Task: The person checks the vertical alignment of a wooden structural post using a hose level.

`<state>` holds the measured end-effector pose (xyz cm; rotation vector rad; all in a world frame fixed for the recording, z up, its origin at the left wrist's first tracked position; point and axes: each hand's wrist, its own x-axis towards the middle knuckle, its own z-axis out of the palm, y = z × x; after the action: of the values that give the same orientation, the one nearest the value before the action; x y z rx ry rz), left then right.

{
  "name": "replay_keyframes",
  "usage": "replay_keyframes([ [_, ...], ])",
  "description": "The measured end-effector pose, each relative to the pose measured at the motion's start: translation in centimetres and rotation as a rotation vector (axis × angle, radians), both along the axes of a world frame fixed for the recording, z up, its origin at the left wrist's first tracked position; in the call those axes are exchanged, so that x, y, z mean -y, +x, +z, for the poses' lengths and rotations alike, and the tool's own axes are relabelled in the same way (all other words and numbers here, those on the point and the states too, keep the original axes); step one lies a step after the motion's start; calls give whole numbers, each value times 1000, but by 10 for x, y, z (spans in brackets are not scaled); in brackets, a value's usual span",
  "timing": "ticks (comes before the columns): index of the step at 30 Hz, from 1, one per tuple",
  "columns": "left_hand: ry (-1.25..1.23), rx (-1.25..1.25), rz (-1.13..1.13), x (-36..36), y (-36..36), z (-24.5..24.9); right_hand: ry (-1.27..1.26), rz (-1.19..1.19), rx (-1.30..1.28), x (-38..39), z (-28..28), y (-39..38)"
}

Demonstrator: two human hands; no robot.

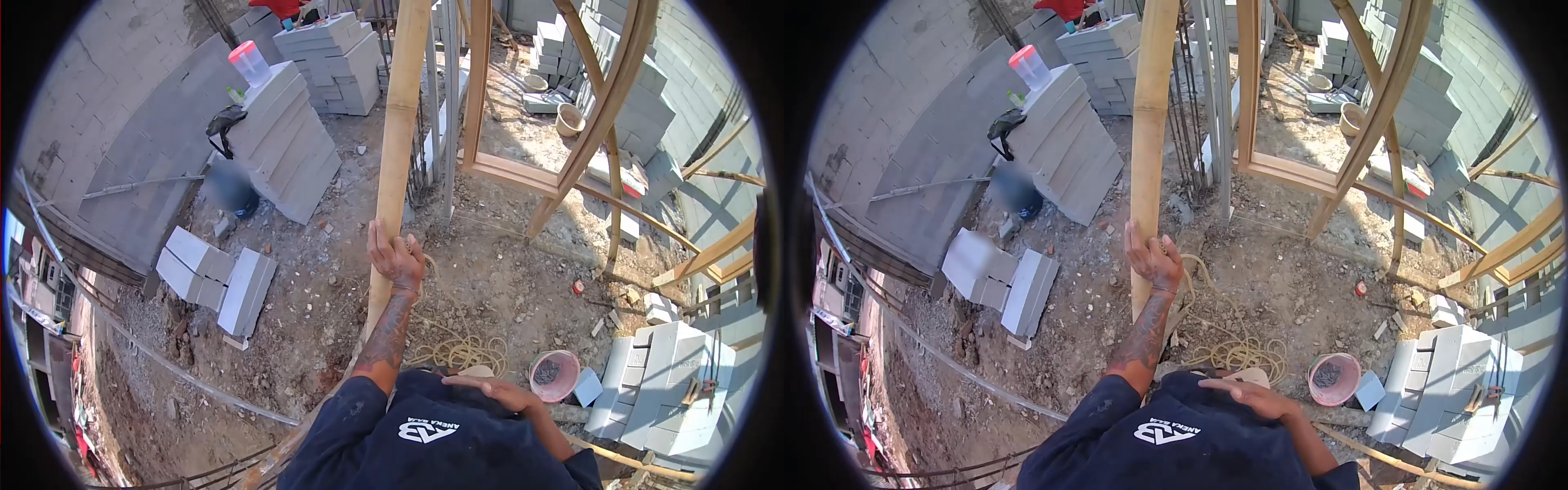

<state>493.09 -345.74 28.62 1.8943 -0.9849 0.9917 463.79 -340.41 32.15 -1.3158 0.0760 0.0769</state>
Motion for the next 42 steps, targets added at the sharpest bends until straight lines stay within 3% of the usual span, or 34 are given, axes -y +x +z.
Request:
replay_keyframes([
  [2, -11, -6, 3, 1, -1, 0, 26, 202, -235, -26, 9, 1],
  [7, -15, -18, 19, -1, -1, -3, 64, 318, -227, -18, -2, 6],
  [10, -31, 4, 21, -2, 1, 0, -64, 348, -186, -12, 3, 9],
  [12, -18, -10, 17, -1, -2, 1, -32, 316, -172, -7, 4, 8],
  [14, -40, -16, -33, -1, -2, 0, 320, 122, -13, -5, -15, 2],
  [16, 0, 0, 7, -1, -4, 0, 283, 61, -22, -4, -17, -5],
  [22, -6, -5, -16, -2, -8, 3, 247, 280, -280, -24, -44, -15],
  [24, -6, -2, -18, -2, -9, 1, 199, 258, -298, -26, -44, -12],
  [30, -6, -1, -32, -1, -10, 4, 422, -37, -144, -34, -54, -2],
  [34, -13, -18, -16, -1, -12, 3, 289, -117, -158, -37, -46, -1],
  [37, -29, 7, 5, 0, -14, 5, -91, -10, -111, -36, -16, -1],
  [40, -25, 27, 28, 1, -14, 2, 33, -39, -142, -37, -44, -1],
  [42, -19, 36, 16, 2, -13, 0, -15, -64, -144, -39, -41, -1],
])
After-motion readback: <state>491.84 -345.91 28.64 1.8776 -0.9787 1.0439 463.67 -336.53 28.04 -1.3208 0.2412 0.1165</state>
